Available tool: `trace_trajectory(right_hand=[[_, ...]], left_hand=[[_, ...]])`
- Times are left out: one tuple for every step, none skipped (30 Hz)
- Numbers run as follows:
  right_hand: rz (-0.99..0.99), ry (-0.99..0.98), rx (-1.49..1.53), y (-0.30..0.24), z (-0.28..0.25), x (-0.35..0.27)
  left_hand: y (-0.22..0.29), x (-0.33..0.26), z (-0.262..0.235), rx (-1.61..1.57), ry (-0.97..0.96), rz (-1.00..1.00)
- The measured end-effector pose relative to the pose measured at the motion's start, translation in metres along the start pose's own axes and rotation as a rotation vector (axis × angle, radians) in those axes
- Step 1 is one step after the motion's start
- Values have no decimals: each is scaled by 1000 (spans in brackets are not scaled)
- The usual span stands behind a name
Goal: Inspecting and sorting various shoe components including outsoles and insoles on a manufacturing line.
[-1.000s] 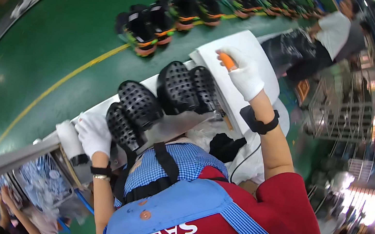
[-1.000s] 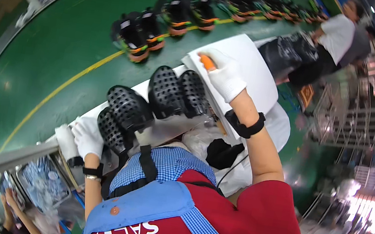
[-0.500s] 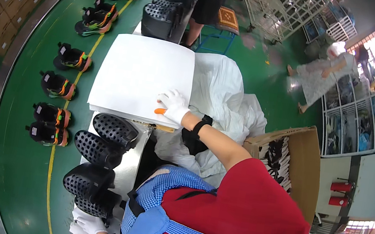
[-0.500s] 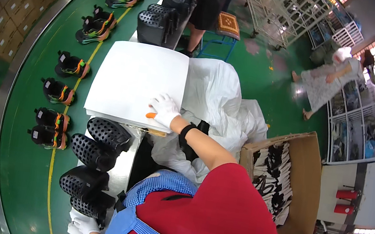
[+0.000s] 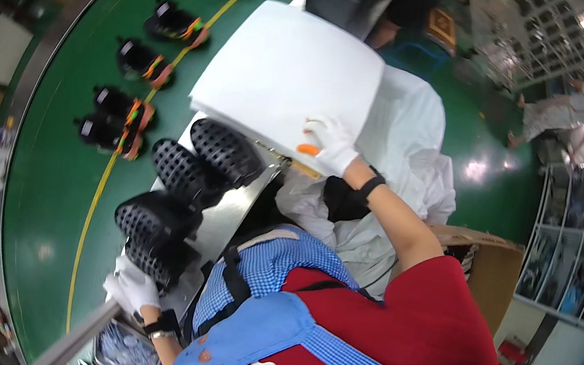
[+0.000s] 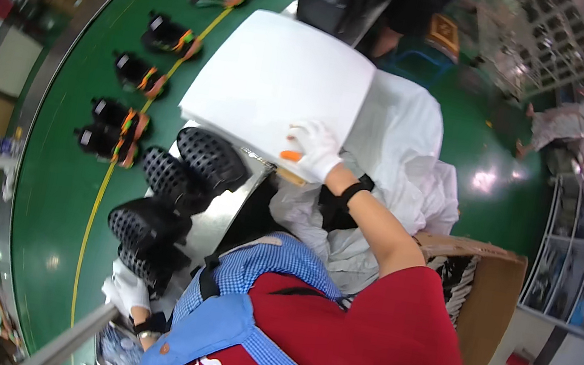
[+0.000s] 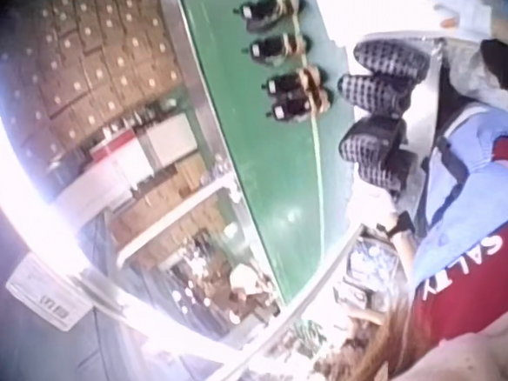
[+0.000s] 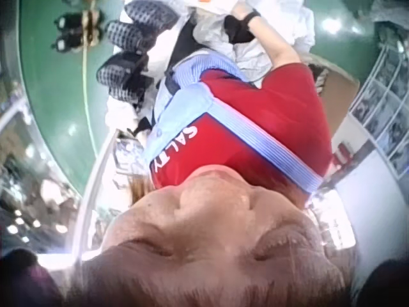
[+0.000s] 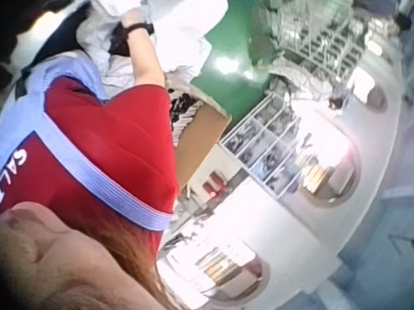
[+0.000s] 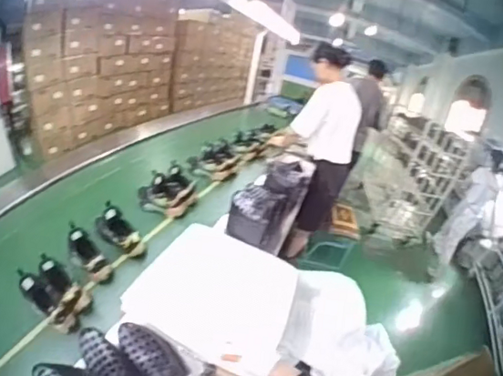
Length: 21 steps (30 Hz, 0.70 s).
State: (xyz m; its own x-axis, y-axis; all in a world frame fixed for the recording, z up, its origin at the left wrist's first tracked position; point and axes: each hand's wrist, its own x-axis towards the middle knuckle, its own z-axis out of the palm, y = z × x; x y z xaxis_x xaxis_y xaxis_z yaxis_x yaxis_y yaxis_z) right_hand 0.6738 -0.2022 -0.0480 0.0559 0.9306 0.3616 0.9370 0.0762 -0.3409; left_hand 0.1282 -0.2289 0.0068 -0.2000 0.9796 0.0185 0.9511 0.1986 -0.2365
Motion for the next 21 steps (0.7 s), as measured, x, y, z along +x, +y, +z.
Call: trace_trajectory(right_hand=[[-19,-19,26,-2,2,-1],[-5,16,49,-1,3,1],[17,53,76,-4,8,2],[-16,154,109,-5,13,6],[-29,138,116,-4,14,9],[18,91,154,-3,12,9],[84,38,181,0,9,11],[154,-59,150,4,6,14],[152,-63,155,6,6,19],[217,-4,261,10,6,26],[283,40,386,15,6,35],[279,50,373,19,5,44],[125,32,247,28,2,54],[-24,23,133,30,0,56],[-33,12,123,32,-2,58],[-113,-147,125,33,-6,54],[-170,-334,115,32,-9,49],[-202,-314,135,30,-13,42],[-96,-372,141,28,-19,34],[-54,-381,186,20,-23,27],[35,-441,96,12,-27,26]], left_hand=[[1,0,-2,-37,-47,-51],[1,-3,-4,-157,-24,-74],[-1,-8,-3,-144,36,-60],[-4,-10,-1,-175,33,-81],[-8,-11,1,-194,89,-27],[-13,-12,5,-169,35,-79],[-18,-11,11,-217,38,-66],[-23,-10,17,-258,31,-64],[-28,-9,23,-263,39,-57],[-32,-8,28,-337,34,-72],[-36,-8,31,-425,28,-104],[-42,-8,33,-405,30,-97],[-45,-6,35,-420,18,-123],[-47,-2,39,-437,4,-148],[-46,1,37,-472,22,-160],[-45,3,32,-469,14,-166],[-42,5,27,-443,-19,-187],[-36,9,20,-295,30,-97],[-29,6,11,-302,10,-168],[-21,1,1,-464,63,-247],[-13,1,-4,-549,107,-190]])
